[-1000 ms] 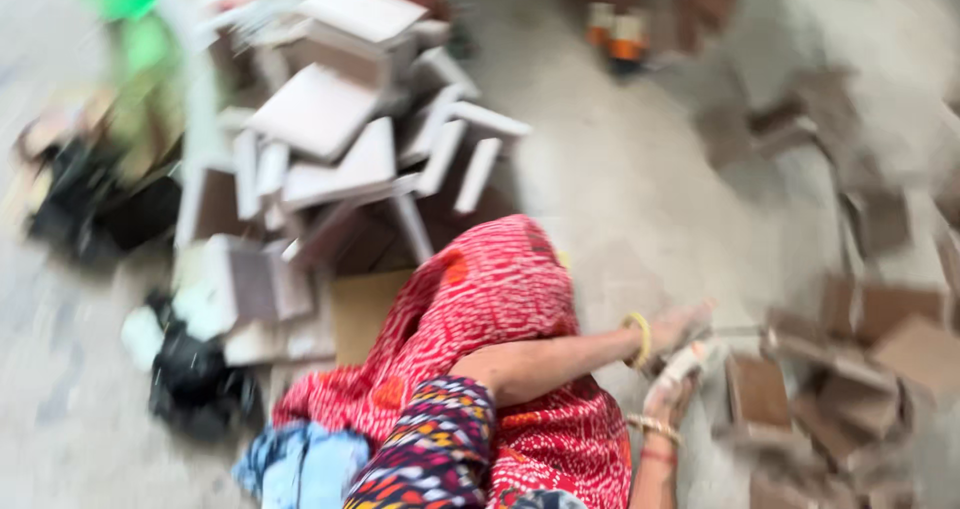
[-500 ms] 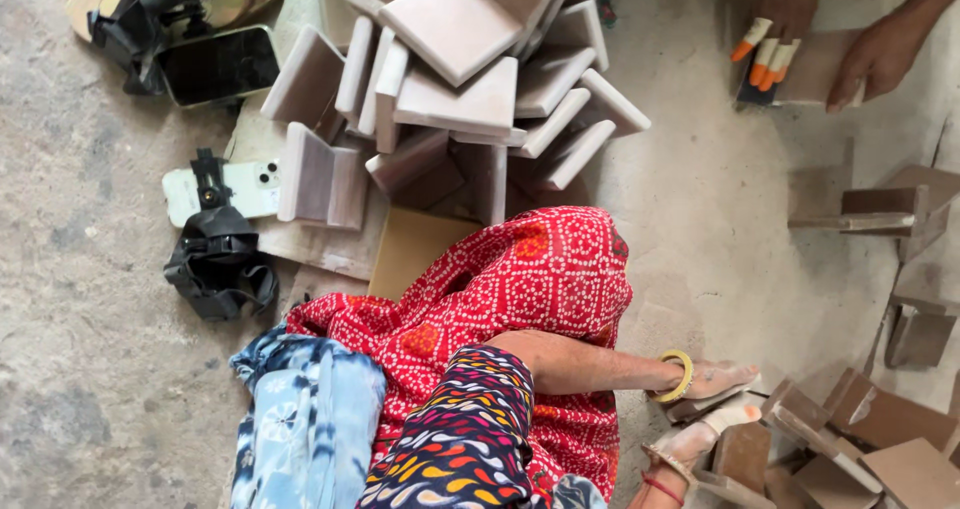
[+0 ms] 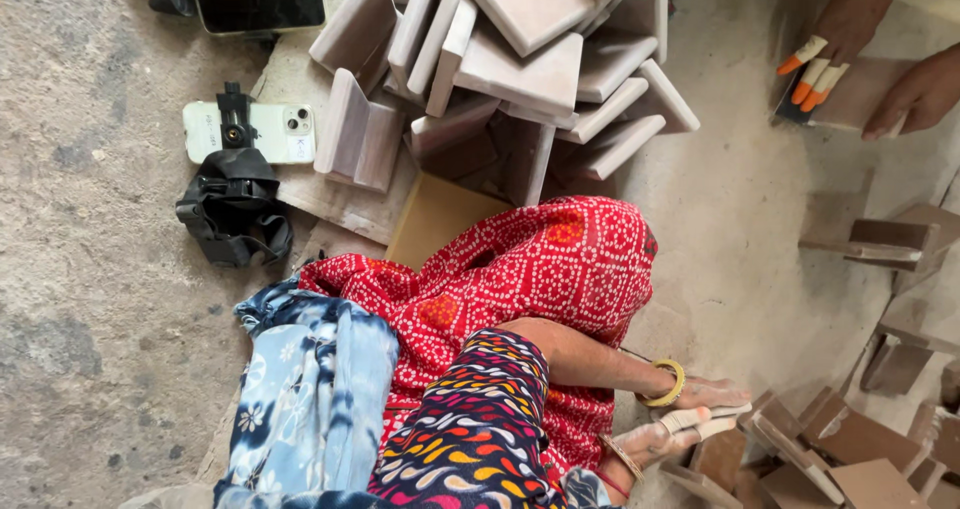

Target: The person sits on the floor and sands small rectangular blocks using a sanding block. They pick up blocks from a pile, rub them against a surface, and place them aside. Another person is visible nearby doing the same task.

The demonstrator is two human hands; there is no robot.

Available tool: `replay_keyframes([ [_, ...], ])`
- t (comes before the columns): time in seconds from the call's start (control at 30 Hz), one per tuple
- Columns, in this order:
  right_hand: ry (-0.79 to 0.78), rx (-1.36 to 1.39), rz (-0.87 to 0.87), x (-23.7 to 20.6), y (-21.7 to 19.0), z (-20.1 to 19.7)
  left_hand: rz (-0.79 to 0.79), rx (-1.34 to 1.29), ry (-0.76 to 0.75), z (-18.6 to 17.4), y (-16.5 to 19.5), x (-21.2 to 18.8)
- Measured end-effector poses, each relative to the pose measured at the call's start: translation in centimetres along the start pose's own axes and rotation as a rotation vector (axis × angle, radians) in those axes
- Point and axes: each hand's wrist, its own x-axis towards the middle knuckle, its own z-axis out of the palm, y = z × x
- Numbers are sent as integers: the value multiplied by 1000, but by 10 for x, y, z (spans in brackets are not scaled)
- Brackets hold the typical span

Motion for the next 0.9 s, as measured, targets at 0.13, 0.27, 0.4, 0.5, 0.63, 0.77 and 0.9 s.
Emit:
replay_keyframes([
  [0.13,26,8,-1,-11,-17,15,19,162,-63,1,-5,-5],
  [0.27,43,12,-25,-14,-42,48,57,570,-86,0,5,-11],
  [0.4,115,25,-50,-45,-52,39,298,974,-170,-14,24,-22],
  [0.5,174,1,-98,-86,-47,6,339,1200,-405,-33,28,-27],
  [0.63,198,-11,-263,-104,-50,-1,68,1143,-373,-51,33,-34],
  [0.77,231,-80,-285,-91,-72,16,258,1002,-208,-73,46,-44],
  [0.9,378,-130,-466,-78,-100,34,334,1052,-180,-77,52,-44],
])
